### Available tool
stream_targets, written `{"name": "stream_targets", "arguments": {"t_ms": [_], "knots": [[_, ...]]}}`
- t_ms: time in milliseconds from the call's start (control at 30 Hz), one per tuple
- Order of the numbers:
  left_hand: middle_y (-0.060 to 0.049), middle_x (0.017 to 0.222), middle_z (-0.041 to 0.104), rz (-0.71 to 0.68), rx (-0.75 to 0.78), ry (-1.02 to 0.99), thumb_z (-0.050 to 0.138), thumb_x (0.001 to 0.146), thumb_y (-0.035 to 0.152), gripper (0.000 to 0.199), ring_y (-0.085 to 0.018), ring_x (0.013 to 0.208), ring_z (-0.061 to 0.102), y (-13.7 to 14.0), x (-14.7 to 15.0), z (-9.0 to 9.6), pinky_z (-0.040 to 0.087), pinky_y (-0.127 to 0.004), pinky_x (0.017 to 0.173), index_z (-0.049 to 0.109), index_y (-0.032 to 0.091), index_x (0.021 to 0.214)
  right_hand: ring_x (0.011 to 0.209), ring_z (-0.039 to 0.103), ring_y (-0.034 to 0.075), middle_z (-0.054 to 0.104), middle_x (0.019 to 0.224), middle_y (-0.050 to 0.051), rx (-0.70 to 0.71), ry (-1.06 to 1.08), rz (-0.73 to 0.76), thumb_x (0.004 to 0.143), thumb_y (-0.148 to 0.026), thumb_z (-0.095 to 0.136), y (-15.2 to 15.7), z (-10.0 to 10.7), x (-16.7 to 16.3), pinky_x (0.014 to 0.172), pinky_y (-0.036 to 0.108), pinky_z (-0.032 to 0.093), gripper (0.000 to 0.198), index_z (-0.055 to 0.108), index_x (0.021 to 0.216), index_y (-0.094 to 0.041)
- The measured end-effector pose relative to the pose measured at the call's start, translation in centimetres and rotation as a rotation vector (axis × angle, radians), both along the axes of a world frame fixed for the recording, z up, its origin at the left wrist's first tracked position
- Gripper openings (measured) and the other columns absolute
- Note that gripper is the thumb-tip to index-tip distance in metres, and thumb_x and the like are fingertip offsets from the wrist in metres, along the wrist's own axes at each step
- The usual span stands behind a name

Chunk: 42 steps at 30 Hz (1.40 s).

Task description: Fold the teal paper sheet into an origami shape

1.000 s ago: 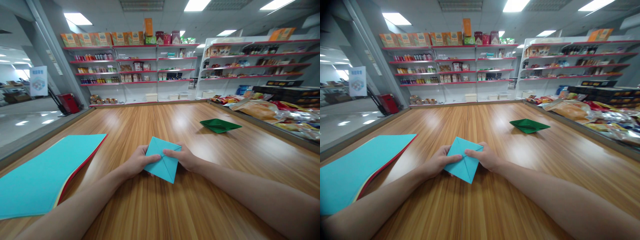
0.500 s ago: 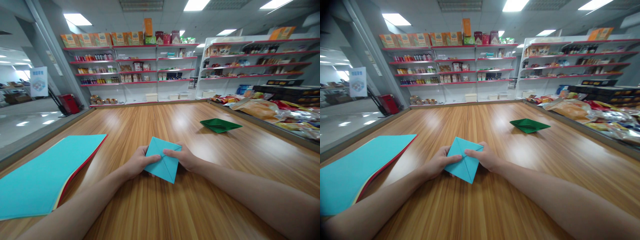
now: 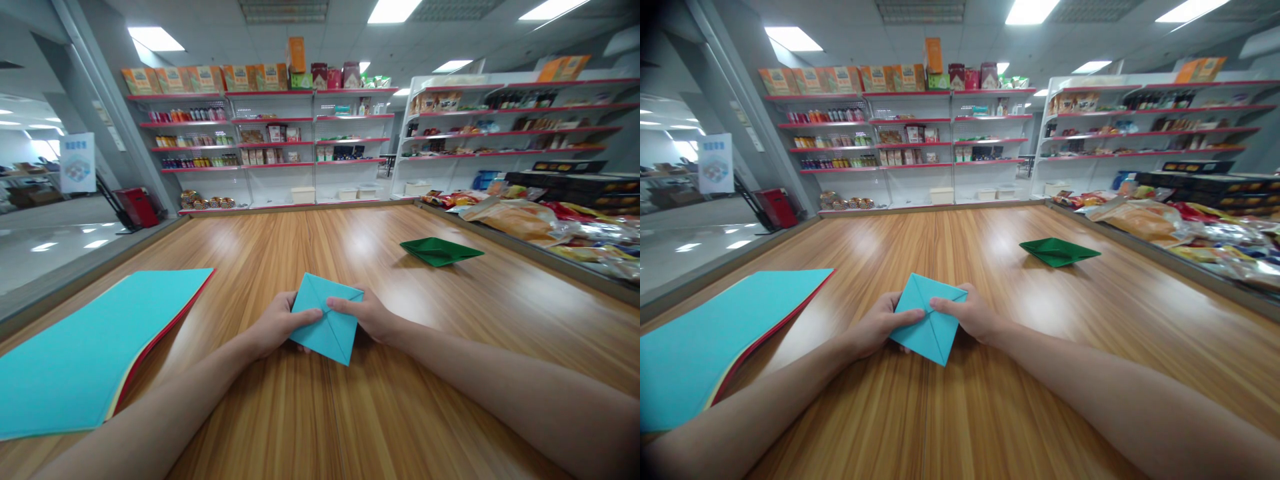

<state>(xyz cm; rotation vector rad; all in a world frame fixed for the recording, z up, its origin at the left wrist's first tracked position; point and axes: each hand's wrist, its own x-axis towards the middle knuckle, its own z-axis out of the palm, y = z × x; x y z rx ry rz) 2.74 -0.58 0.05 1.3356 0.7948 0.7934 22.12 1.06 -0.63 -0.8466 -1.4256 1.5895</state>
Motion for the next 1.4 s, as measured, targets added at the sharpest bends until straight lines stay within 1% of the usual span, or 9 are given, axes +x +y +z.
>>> {"name": "stream_targets", "arguments": {"t_ms": [133, 267, 367, 533, 733, 867, 1000, 1067, 1400], "knots": [[-0.004, 0.068, 0.063, 0.024, -0.024, -0.108, 0.071, 0.073, 0.038, 0.033, -0.013, 0.049, 0.057, 0.3, -0.1, -0.2, 0.045, -0.022, 0.039, 0.062, 0.011, 0.090, 0.067, 0.060, 0.019, 0.065, 0.073, 0.008, -0.035, 0.053, -0.035, 0.064, -0.042, 0.077, 0.2, -0.2, -0.1, 0.066, 0.034, 0.049, 0.039, 0.066, 0.080, -0.009], [-0.006, 0.077, 0.065, 0.082, -0.062, -0.217, 0.072, 0.072, 0.032, 0.030, -0.015, 0.062, 0.061, 0.8, -0.4, -0.5, 0.048, -0.024, 0.053, 0.065, 0.010, 0.092, 0.070, 0.061, 0.020, 0.065, 0.073, 0.007, -0.031, 0.093, -0.074, 0.065, -0.041, 0.077, 0.4, -0.4, -0.2, 0.070, 0.036, 0.049, 0.038, 0.067, 0.083, -0.009], [-0.009, 0.083, 0.068, 0.091, -0.077, -0.228, 0.074, 0.070, 0.031, 0.032, -0.017, 0.070, 0.063, 0.9, -0.4, -0.6, 0.049, -0.027, 0.061, 0.067, 0.010, 0.093, 0.071, 0.062, 0.021, 0.065, 0.073, 0.007, -0.031, 0.094, -0.071, 0.064, -0.040, 0.078, 0.5, -0.6, -0.1, 0.069, 0.036, 0.049, 0.038, 0.067, 0.085, -0.010], [-0.008, 0.081, 0.068, 0.084, -0.081, -0.217, 0.074, 0.071, 0.032, 0.032, -0.014, 0.061, 0.060, 0.9, -0.4, -0.6, 0.047, -0.025, 0.056, 0.068, 0.010, 0.093, 0.069, 0.061, 0.019, 0.066, 0.073, 0.007, -0.009, 0.075, -0.060, 0.066, -0.041, 0.076, 0.6, -0.6, 0.0, 0.066, 0.034, 0.049, 0.037, 0.067, 0.083, -0.010], [-0.011, 0.086, 0.070, 0.071, -0.078, -0.253, 0.074, 0.071, 0.029, 0.030, -0.019, 0.072, 0.064, 1.1, -0.4, -0.8, 0.049, -0.032, 0.072, 0.068, 0.009, 0.093, 0.067, 0.060, 0.018, 0.065, 0.074, 0.008, 0.008, 0.038, -0.069, 0.066, -0.042, 0.076, 0.5, -0.5, 0.0, 0.065, 0.033, 0.048, 0.038, 0.067, 0.082, -0.009], [-0.011, 0.085, 0.070, 0.066, -0.071, -0.260, 0.073, 0.072, 0.028, 0.029, -0.018, 0.071, 0.064, 1.1, -0.4, -0.9, 0.049, -0.032, 0.072, 0.068, 0.010, 0.093, 0.066, 0.059, 0.018, 0.065, 0.074, 0.008, 0.011, 0.036, -0.076, 0.066, -0.042, 0.076, 0.4, -0.5, 0.0, 0.064, 0.033, 0.048, 0.037, 0.067, 0.082, -0.009], [-0.009, 0.081, 0.070, 0.069, -0.081, -0.242, 0.073, 0.073, 0.028, 0.027, -0.016, 0.065, 0.062, 1.0, -0.3, -0.8, 0.049, -0.028, 0.064, 0.068, 0.010, 0.092, 0.063, 0.057, 0.016, 0.063, 0.071, 0.007, 0.015, 0.037, -0.069, 0.066, -0.042, 0.076, 0.4, -0.3, 0.0, 0.062, 0.031, 0.046, 0.036, 0.065, 0.077, -0.009], [-0.008, 0.079, 0.070, 0.068, -0.083, -0.238, 0.074, 0.072, 0.028, 0.028, -0.016, 0.066, 0.063, 1.0, -0.3, -0.6, 0.048, -0.027, 0.062, 0.069, 0.010, 0.093, 0.061, 0.056, 0.015, 0.062, 0.068, 0.006, 0.014, 0.036, -0.068, 0.066, -0.041, 0.076, 0.4, -0.3, -0.1, 0.060, 0.030, 0.046, 0.035, 0.064, 0.074, -0.010], [-0.013, 0.095, 0.070, 0.069, -0.028, -0.178, 0.076, 0.068, 0.030, 0.038, -0.021, 0.078, 0.065, 1.0, -0.2, -0.8, 0.050, -0.032, 0.072, 0.067, 0.009, 0.098, 0.058, 0.053, 0.014, 0.059, 0.065, 0.004, 0.036, 0.015, -0.076, 0.066, -0.043, 0.076, 0.6, -0.7, 0.0, 0.057, 0.029, 0.044, 0.036, 0.063, 0.073, -0.010]]}}
